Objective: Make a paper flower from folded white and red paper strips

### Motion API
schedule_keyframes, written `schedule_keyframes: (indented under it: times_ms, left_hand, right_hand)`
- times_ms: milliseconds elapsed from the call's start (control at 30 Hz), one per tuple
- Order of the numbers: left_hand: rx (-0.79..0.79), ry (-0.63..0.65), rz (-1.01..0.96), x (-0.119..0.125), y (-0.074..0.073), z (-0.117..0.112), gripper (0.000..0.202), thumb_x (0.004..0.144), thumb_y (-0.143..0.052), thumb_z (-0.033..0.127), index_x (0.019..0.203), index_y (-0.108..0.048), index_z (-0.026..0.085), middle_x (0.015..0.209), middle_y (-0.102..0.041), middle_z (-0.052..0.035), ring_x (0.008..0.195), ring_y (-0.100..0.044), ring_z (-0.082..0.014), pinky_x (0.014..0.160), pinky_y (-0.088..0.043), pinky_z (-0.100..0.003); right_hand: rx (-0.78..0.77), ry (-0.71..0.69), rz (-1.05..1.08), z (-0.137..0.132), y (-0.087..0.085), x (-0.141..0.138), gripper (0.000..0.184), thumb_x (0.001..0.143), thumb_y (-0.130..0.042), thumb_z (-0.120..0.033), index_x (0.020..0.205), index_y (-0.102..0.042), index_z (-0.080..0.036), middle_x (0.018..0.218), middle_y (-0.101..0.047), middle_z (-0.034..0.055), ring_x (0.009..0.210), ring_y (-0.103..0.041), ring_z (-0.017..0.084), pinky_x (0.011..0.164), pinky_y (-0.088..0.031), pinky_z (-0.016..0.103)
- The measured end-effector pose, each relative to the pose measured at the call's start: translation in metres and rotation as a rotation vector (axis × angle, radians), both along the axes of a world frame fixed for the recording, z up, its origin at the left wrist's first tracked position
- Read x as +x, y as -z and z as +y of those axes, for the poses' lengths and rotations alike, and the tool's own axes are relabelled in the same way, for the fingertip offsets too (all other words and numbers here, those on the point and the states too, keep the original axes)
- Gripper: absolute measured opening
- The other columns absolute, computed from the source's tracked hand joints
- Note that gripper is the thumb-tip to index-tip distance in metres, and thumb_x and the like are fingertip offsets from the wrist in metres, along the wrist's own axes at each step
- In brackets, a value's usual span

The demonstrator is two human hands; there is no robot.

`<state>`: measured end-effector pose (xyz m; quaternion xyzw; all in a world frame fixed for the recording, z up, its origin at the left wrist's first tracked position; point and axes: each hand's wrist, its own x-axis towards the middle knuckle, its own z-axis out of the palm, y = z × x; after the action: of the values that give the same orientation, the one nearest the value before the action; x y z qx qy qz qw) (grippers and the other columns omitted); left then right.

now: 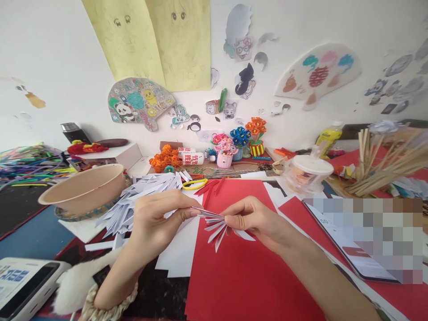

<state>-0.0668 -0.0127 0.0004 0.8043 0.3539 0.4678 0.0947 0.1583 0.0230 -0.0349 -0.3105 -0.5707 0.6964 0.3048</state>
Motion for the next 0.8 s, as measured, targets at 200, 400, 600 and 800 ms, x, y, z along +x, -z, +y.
schedule_keyframes:
  times_ms: [200, 400, 600, 800]
  left_hand:
    - [0.100, 0.025, 0.041, -0.007, -0.002, 0.003, 0.014, 0.082, -0.071, 0.008, 0.081, -0.073, 0.022, 0.072, -0.074, 0.0020, 0.062, -0.067, -0.0124, 0.059, -0.051, -0.023]
    - [0.115, 0.032, 0.043, -0.011, -0.004, 0.004, 0.013, 0.083, -0.070, 0.009, 0.082, -0.073, 0.022, 0.073, -0.075, 0.0025, 0.063, -0.068, -0.0118, 0.059, -0.052, -0.021]
    - [0.129, 0.016, 0.027, -0.013, -0.006, 0.005, 0.014, 0.081, -0.071, 0.010, 0.080, -0.074, 0.024, 0.070, -0.074, 0.0043, 0.059, -0.066, -0.0113, 0.053, -0.052, -0.023]
    - [0.220, -0.298, -0.215, -0.047, -0.017, -0.001, 0.014, 0.087, -0.066, 0.020, 0.084, -0.075, 0.030, 0.075, -0.074, 0.0056, 0.067, -0.068, -0.0151, 0.058, -0.052, -0.033]
  right_hand:
    - [0.008, 0.012, -0.009, -0.002, -0.002, -0.001, 0.034, 0.066, -0.083, -0.049, 0.072, -0.081, -0.015, 0.062, -0.065, 0.0054, 0.053, -0.041, 0.011, 0.048, -0.029, 0.027]
    - [0.020, 0.040, 0.003, -0.003, -0.004, -0.002, 0.033, 0.066, -0.084, -0.048, 0.071, -0.081, -0.016, 0.064, -0.066, 0.0055, 0.051, -0.040, 0.010, 0.046, -0.029, 0.027]
    - [0.026, 0.099, -0.016, -0.007, -0.004, -0.004, 0.032, 0.065, -0.084, -0.047, 0.075, -0.082, -0.017, 0.063, -0.067, 0.0045, 0.051, -0.041, 0.011, 0.047, -0.030, 0.027]
    - [0.146, 0.391, -0.075, 0.009, 0.004, 0.006, 0.024, 0.064, -0.082, -0.041, 0.065, -0.079, -0.018, 0.062, -0.070, 0.0056, 0.062, -0.055, 0.017, 0.057, -0.038, 0.029]
